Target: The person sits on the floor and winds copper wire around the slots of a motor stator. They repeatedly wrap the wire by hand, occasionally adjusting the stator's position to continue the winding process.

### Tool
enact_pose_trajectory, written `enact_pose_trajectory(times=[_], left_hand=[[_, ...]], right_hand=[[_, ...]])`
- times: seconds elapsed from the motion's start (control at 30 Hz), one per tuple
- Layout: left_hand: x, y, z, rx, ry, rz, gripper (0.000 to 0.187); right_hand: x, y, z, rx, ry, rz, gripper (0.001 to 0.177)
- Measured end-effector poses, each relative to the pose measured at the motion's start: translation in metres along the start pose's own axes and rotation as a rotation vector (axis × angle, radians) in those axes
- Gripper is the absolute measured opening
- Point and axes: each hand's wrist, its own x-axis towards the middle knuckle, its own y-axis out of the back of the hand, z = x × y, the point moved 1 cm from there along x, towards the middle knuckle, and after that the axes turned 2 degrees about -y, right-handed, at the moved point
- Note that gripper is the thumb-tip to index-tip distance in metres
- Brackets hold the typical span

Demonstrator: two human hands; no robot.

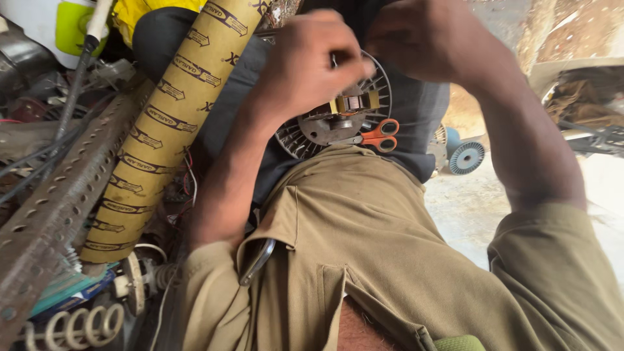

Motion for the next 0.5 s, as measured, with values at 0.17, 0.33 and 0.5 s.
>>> enact_pose_trajectory(times=[0.17,0.33,0.5], left_hand=[[0.029,0.006,0.006,0.094,0.157,-0.515,0.01],[-0.032,0.01,0.055,-0.152,-0.053,0.055,0.008],[-0.064,-0.007,0.068,-0.077,-0.156,0.273,0.011]], right_hand=[[-0.029,-0.015,-0.068,-0.408,0.167,-0.272,0.029],[-0.034,0.011,-0.099,-0.104,0.459,0.04,0.027],[0.028,-0.009,-0.029,0.367,-0.058,0.031,0.013]])
